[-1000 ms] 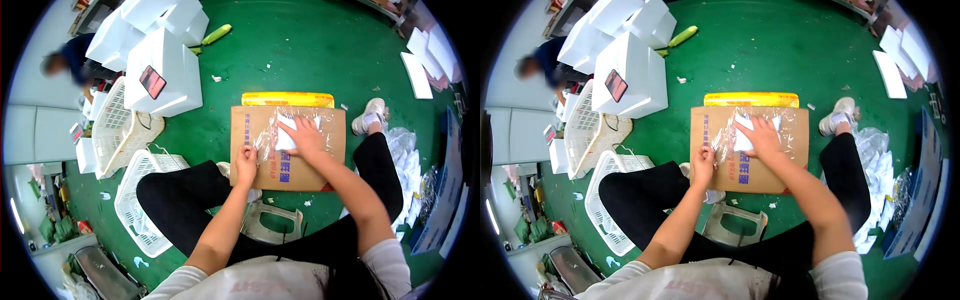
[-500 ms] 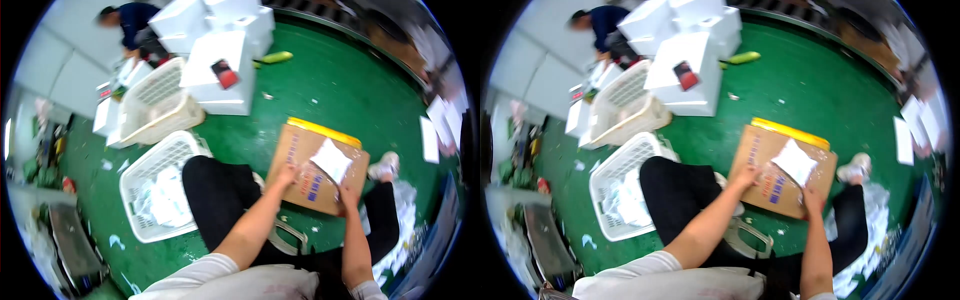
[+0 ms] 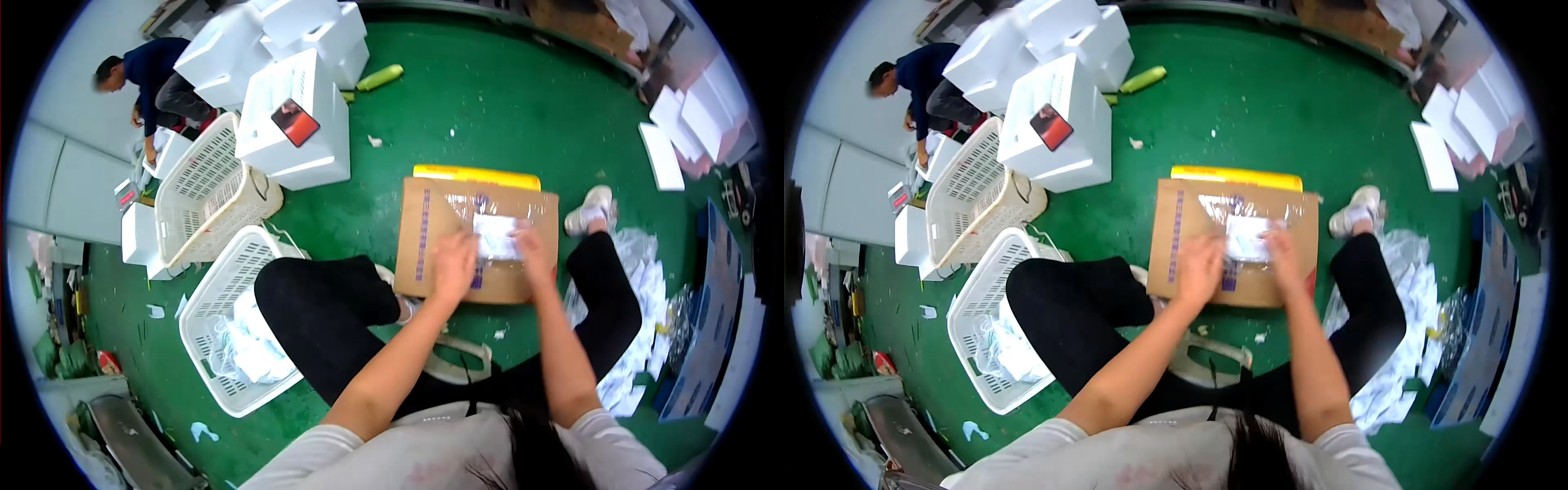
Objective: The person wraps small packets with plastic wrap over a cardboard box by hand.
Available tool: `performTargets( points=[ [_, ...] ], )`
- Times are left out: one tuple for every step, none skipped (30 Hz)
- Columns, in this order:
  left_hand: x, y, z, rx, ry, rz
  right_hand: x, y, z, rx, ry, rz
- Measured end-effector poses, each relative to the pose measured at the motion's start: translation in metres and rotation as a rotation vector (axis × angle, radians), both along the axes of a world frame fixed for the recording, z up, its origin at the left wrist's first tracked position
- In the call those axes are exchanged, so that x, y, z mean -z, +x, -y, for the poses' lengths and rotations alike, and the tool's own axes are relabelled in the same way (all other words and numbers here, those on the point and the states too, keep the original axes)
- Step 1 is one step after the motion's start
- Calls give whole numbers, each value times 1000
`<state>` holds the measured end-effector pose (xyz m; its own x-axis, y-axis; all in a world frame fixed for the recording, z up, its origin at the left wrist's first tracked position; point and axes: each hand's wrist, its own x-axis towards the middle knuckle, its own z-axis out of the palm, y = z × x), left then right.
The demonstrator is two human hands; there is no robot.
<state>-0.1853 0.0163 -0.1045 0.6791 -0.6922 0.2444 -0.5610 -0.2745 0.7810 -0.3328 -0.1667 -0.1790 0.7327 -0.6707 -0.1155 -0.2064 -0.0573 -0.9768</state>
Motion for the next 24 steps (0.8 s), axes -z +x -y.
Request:
performTargets(
  points=[
    [21, -2, 22, 74, -84, 53, -10, 21, -24, -42, -258, -15],
    [38, -6, 37, 113, -40, 91, -22, 28, -37, -136, -689, -265],
    [51, -10, 42, 143, 16, 121, -23, 32, -43, -173, -720, -337],
    [51, -5, 43, 219, 110, 123, -29, 30, -44, -194, -756, -366],
    [48, 0, 40, 276, 205, 112, -34, 27, -43, -254, -812, -396],
    [44, 5, 35, 331, 180, 146, -37, 27, -37, -309, -871, -421],
    [38, 12, 28, 398, 162, 179, -39, 29, -31, -379, -987, -492],
    [30, 23, 23, 476, 174, 233, -46, 33, -24, -417, -1008, -521],
    [23, 31, 17, 564, 187, 279, -49, 34, -20, -404, -1017, -487],
    [14, 39, 14, 629, 199, 303, -42, 32, -12, -415, -999, -436],
    [28, 45, 16, 599, 166, 405, -35, 34, -3, -419, -984, -390],
    [51, 47, 25, 572, 129, 506, -39, 41, 0, -446, -979, -390],
    [52, 52, 29, 547, 92, 606, -50, 45, 1, -470, -973, -393],
    [52, 56, 32, 534, 96, 608, -60, 49, 3, -492, -966, -399],
    [48, 62, 35, 582, 91, 482, -66, 53, 9, -544, -937, -367],
    [46, 65, 39, 630, 83, 349, -71, 55, 17, -596, -904, -341],
    [45, 66, 41, 679, 72, 211, -78, 55, 23, -649, -868, -320],
    [42, 69, 40, 698, 74, 147, -91, 62, 32, -746, -766, -304],
    [37, 71, 39, 698, 77, 69, -97, 71, 40, -847, -611, -416],
    [32, 73, 36, 697, 83, -9, -100, 80, 49, -941, -449, -523],
    [29, 76, 34, 695, 91, -84, -100, 86, 59, -1030, -283, -626],
    [31, 79, 35, 663, 100, -104, -80, 94, 66, -1086, -66, -562],
    [36, 83, 37, 633, 109, -123, -65, 93, 74, -1052, -195, -555],
    [43, 90, 40, 602, 116, -137, -68, 101, 69, -1014, -327, -542]
  ],
)
